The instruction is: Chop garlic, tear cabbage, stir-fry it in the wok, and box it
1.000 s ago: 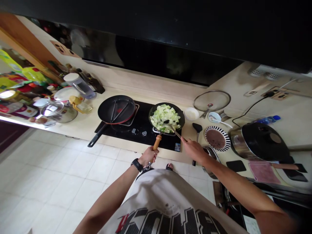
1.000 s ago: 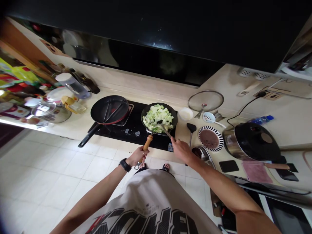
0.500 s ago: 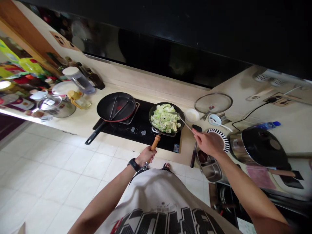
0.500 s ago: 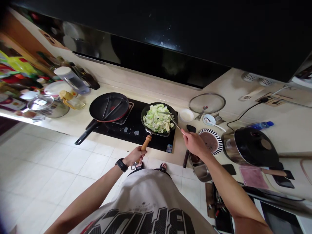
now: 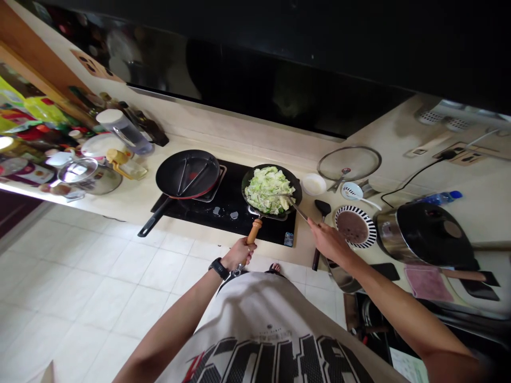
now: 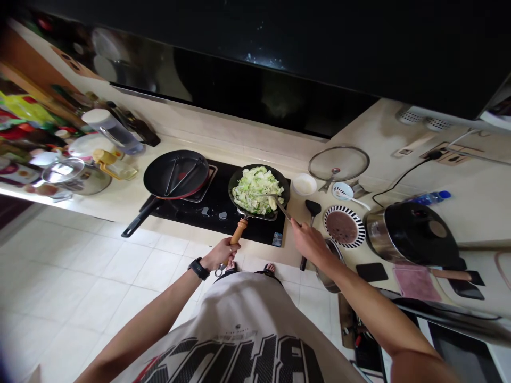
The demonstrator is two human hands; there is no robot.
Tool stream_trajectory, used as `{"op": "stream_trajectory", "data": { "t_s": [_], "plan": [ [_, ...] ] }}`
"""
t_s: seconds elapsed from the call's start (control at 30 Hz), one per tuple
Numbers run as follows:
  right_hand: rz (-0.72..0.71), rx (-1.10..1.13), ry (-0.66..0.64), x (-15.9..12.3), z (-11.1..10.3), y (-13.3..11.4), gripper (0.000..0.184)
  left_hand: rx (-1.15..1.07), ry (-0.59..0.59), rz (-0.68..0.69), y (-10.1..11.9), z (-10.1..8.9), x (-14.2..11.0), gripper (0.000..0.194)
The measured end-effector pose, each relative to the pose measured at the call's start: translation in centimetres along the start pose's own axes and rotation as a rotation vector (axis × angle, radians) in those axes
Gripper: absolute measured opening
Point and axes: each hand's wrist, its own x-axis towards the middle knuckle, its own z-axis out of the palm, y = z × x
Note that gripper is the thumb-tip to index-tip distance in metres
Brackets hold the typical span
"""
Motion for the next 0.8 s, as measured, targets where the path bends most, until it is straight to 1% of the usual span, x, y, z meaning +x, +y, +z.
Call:
{"op": "stream_trajectory", "data": {
  "t_s": [0.07, 0.17, 0.3, 0.47, 0.6, 0.7, 0.8],
  "plan": [
    [-0.012, 0.018, 0.008, -0.7, -0.4, 0.1, 0.053, -0.009, -0.005, -0.002, -0.1, 0.0, 0.0, 0.019],
    [-0.043, 0.008, -0.05, -1.1, -0.7, -0.7, 0.055, -0.026, 0.001, -0.01, -0.3, 0.1, 0.0, 0.02],
    [-0.058, -0.031, -0.077, -0.6, -0.4, -1.7, 0.057, -0.03, 0.004, -0.013, -0.3, 0.3, 0.0, 0.023],
    [-0.116, -0.039, -0.118, 0.3, -0.8, -1.4, 0.061, -0.013, 0.002, -0.004, -0.4, 0.3, 0.2, 0.021],
    [-0.177, -0.001, -0.191, 1.6, -2.4, -1.0, 0.063, -0.004, -0.006, 0.02, -0.6, 0.2, 0.3, 0.019],
    [-0.209, -0.006, -0.264, 3.0, -4.4, -0.8, 0.066, -0.014, -0.007, 0.008, -0.6, 0.3, 0.3, 0.018],
    [-0.225, -0.067, -0.337, 4.5, -6.5, -0.8, 0.07, 0.005, 0.001, 0.0, -0.5, 0.4, 0.2, 0.017]
  ]
}}
